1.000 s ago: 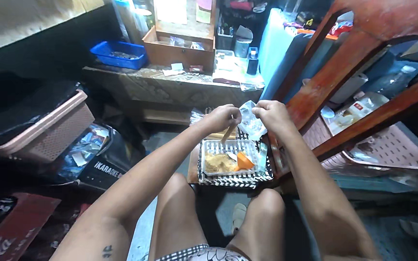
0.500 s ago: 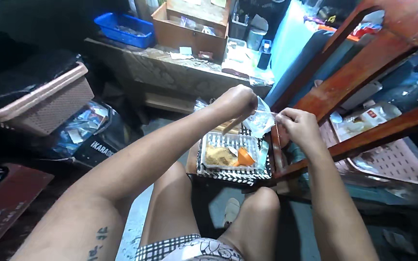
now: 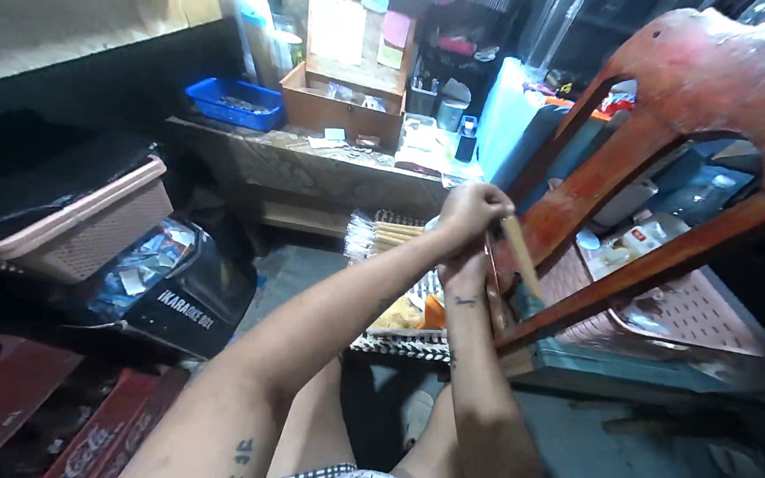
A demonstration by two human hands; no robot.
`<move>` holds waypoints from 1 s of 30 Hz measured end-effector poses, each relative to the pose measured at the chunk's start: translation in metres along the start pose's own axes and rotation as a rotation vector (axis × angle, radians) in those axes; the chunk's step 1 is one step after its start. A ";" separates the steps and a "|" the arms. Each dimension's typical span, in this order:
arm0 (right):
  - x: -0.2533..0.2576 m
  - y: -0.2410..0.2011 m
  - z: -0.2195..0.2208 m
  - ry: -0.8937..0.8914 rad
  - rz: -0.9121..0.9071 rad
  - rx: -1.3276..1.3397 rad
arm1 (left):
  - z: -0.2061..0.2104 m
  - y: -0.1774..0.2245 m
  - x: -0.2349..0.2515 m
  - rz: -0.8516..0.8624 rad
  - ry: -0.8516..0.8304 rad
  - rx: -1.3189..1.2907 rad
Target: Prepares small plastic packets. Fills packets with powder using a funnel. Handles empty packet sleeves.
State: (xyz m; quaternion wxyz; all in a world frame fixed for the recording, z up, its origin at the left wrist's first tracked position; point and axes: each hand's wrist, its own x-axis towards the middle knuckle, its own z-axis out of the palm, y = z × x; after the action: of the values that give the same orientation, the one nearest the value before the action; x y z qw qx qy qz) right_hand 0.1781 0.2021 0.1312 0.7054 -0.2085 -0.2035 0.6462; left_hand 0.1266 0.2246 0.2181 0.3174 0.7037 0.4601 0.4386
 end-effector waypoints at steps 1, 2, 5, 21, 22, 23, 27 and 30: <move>0.001 0.003 0.003 0.023 -0.007 -0.061 | -0.001 -0.015 0.002 -0.001 0.057 0.025; 0.002 0.005 0.004 0.051 -0.047 -0.188 | -0.004 -0.029 0.002 0.012 0.101 0.060; 0.007 0.006 -0.008 0.025 -0.269 -0.755 | -0.018 -0.061 -0.005 0.082 0.172 0.158; -0.037 0.010 -0.009 0.088 0.101 -0.357 | -0.005 -0.038 -0.042 0.134 -0.011 0.253; -0.036 0.011 -0.006 0.130 0.153 -0.155 | -0.003 -0.033 -0.042 0.159 -0.030 0.249; -0.035 0.011 -0.003 0.144 0.163 -0.034 | -0.003 -0.029 -0.043 0.181 -0.042 0.207; -0.025 -0.006 0.007 0.096 0.020 -0.005 | -0.018 -0.011 -0.050 0.165 -0.056 -0.068; -0.002 -0.021 -0.009 -0.171 -0.289 -0.151 | -0.027 -0.002 -0.054 0.051 -0.073 -0.290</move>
State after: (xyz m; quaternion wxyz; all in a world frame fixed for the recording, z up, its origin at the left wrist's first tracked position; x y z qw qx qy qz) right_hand 0.2004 0.1985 0.1356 0.7535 -0.1736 -0.3385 0.5363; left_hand 0.0912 0.1770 0.2099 0.4210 0.6774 0.3620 0.4826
